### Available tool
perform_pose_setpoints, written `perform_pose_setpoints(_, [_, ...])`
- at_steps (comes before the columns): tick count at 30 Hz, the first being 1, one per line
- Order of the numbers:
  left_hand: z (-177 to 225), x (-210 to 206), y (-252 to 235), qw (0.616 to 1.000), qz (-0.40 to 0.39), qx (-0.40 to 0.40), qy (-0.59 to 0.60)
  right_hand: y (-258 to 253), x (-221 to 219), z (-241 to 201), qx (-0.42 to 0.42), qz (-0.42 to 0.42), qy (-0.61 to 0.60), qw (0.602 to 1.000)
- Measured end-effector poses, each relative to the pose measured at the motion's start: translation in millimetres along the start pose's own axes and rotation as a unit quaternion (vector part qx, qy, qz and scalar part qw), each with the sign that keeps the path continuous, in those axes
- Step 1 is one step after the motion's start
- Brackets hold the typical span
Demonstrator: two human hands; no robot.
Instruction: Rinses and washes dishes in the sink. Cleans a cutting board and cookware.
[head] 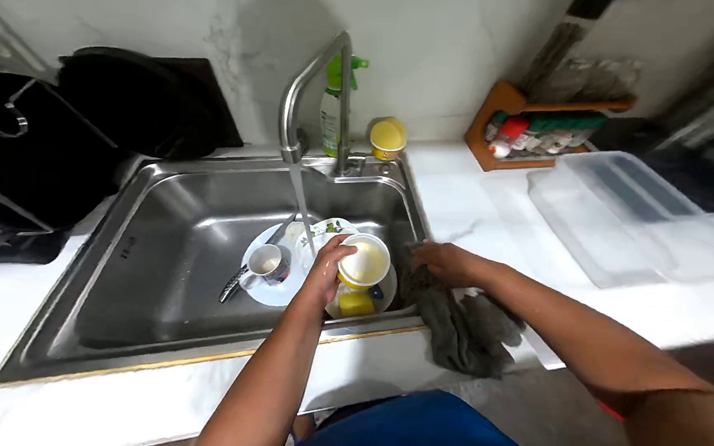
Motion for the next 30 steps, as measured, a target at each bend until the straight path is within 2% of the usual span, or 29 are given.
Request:
perform_pose_setpoints(2, [-2, -4, -2, 1.0, -0.019, 0.009, -0.014, 37, 28, -6, -0.039, 0.104, -0.063, 0.992])
perform_pose_setpoints(5, [-5, -12, -4, 0.999, -0.036, 0.021, -0.014, 104, 68, 10, -0.15, 0.277, -0.057, 0.947])
perform_pose_setpoints(7, [-5, -17, -5, 0.999, -0.047, 0.024, -0.009, 143, 74, 39, -0.277, 0.298, -0.043, 0.913])
perform_pose_setpoints(9, [-3, -20, -4, 0.998, -0.052, 0.03, -0.004, 161, 55, 83, -0.383, 0.264, -0.048, 0.884])
perform_pose_setpoints(11, [0, -19, 0, 0.998, -0.047, 0.033, -0.008, 145, 26, 118, -0.42, 0.24, -0.001, 0.875])
perform_pose_setpoints(12, [1, -19, 1, 0.999, -0.043, 0.031, -0.007, 125, 21, 114, -0.43, 0.231, 0.026, 0.872])
perform_pose_setpoints(14, [4, -17, 2, 0.999, -0.032, 0.021, -0.002, 61, 18, 78, -0.396, 0.188, 0.051, 0.898])
perform_pose_setpoints(16, [4, -12, 3, 1.0, -0.022, 0.012, 0.005, -7, 8, 36, -0.318, 0.137, 0.047, 0.937])
perform_pose_setpoints(17, [3, -11, 2, 1.0, -0.021, 0.007, 0.01, -31, 5, 23, -0.267, 0.142, 0.019, 0.953])
perform_pose_setpoints(19, [2, -9, 1, 1.0, -0.018, -0.003, 0.014, -53, 15, 11, -0.162, 0.211, -0.072, 0.961])
perform_pose_setpoints(21, [4, -9, -2, 1.0, -0.018, -0.016, 0.015, -41, 49, 23, -0.11, 0.278, -0.112, 0.948])
perform_pose_setpoints(23, [3, -11, -5, 1.0, -0.019, -0.019, 0.014, -1, 93, 56, -0.15, 0.334, -0.087, 0.926])
perform_pose_setpoints(26, [1, -10, -7, 1.0, -0.015, -0.022, 0.006, 52, 131, 145, -0.3, 0.372, -0.085, 0.874])
perform_pose_setpoints(28, [0, -7, -6, 1.0, -0.004, -0.024, 0.002, 50, 119, 194, -0.392, 0.357, -0.034, 0.847])
perform_pose_setpoints(30, [1, -5, -4, 1.0, 0.006, -0.028, 0.0, 19, 99, 185, -0.458, 0.306, 0.032, 0.834])
Point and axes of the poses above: each hand's wrist, its own y-axis away from the middle knuckle, its own x-axis out of the back of the hand, z = x × y, the point moved 5 cm from there along -y, towards the middle knuckle
